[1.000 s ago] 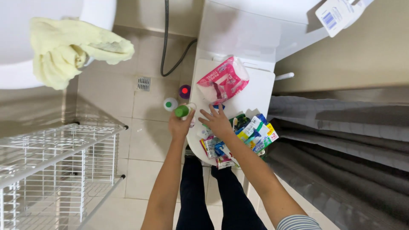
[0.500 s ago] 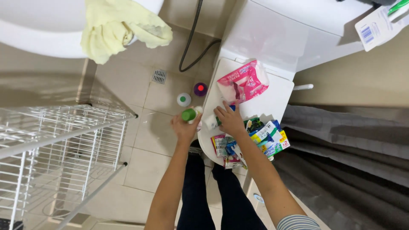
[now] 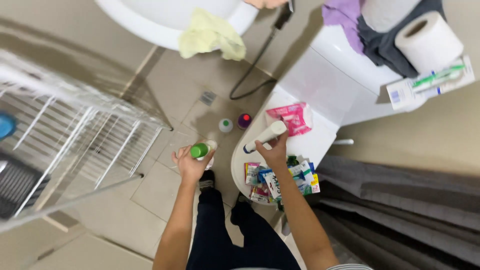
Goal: The person organizes various bathroom supplies from the floor and a toilet tank onto a white wire cart. They place bottles of shampoo, conditioner, and body wash on the top shelf, followed by smaller bottles, toothpaste boxes, and toothbrushes on the lower shelves.
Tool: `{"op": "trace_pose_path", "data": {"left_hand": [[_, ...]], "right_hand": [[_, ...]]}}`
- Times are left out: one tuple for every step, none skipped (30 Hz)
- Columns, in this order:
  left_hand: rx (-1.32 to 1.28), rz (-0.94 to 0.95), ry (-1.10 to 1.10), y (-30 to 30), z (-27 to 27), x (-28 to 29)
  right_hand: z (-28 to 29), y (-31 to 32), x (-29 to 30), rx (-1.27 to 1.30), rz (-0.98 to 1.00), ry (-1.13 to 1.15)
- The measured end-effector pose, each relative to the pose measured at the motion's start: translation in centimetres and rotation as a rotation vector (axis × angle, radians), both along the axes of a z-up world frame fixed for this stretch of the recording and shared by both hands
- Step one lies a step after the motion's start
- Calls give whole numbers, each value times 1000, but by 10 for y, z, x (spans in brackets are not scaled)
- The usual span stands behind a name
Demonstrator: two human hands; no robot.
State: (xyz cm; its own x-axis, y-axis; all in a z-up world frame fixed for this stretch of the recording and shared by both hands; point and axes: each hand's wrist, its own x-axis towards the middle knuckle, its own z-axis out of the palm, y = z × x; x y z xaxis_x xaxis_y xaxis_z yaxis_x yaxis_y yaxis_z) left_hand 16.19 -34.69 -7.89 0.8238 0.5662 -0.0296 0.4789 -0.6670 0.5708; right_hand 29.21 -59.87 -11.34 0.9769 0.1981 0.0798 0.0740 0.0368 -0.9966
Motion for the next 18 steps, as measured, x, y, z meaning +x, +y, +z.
{"op": "trace_pose_path", "data": {"left_hand": [[10, 35, -10, 9, 10, -15], [-22, 32, -22, 19, 20, -31], [-55, 29, -32, 29, 30, -49], [-46, 63, -40, 39, 37, -66], [-41, 71, -55, 50, 44, -80], [-35, 78, -70, 61, 51, -94], [-24, 111, -87, 69, 68, -107], [-57, 161, -60, 78, 85, -121], [-98, 211, -29, 83, 100, -138], [-94, 244, -42, 89, 97, -157], [-68, 291, -82, 100, 94, -173], [-43, 338, -122, 111, 91, -189], [-32, 368, -132, 119, 97, -202], [15, 374, -147, 127, 102, -215], [61, 377, -156, 135, 106, -229], [71, 404, -160, 144, 110, -241], [71, 441, -143, 153, 112, -250], [71, 479, -127, 162, 114, -259]], "right_hand": [[4, 6, -6, 10, 35, -10], [7, 13, -13, 36, 66, 77], [10, 21, -21, 57, 100, 168], [14, 32, -32, 62, 136, 162], [18, 44, -38, 159, 207, 207], [21, 58, -45, 253, 280, 255], [38, 76, -52, 258, 317, 243], [55, 94, -61, 223, 328, 278], [70, 108, -73, 182, 337, 317], [76, 123, -84, 180, 372, 309], [81, 143, -92, 211, 418, 328], [86, 163, -101, 241, 465, 347], [91, 184, -107, 244, 498, 342], [95, 205, -113, 153, 478, 315], [99, 225, -122, 62, 452, 290], [98, 247, -128, 66, 481, 287], [97, 269, -131, 146, 532, 248], [96, 291, -135, 226, 584, 210]]}}
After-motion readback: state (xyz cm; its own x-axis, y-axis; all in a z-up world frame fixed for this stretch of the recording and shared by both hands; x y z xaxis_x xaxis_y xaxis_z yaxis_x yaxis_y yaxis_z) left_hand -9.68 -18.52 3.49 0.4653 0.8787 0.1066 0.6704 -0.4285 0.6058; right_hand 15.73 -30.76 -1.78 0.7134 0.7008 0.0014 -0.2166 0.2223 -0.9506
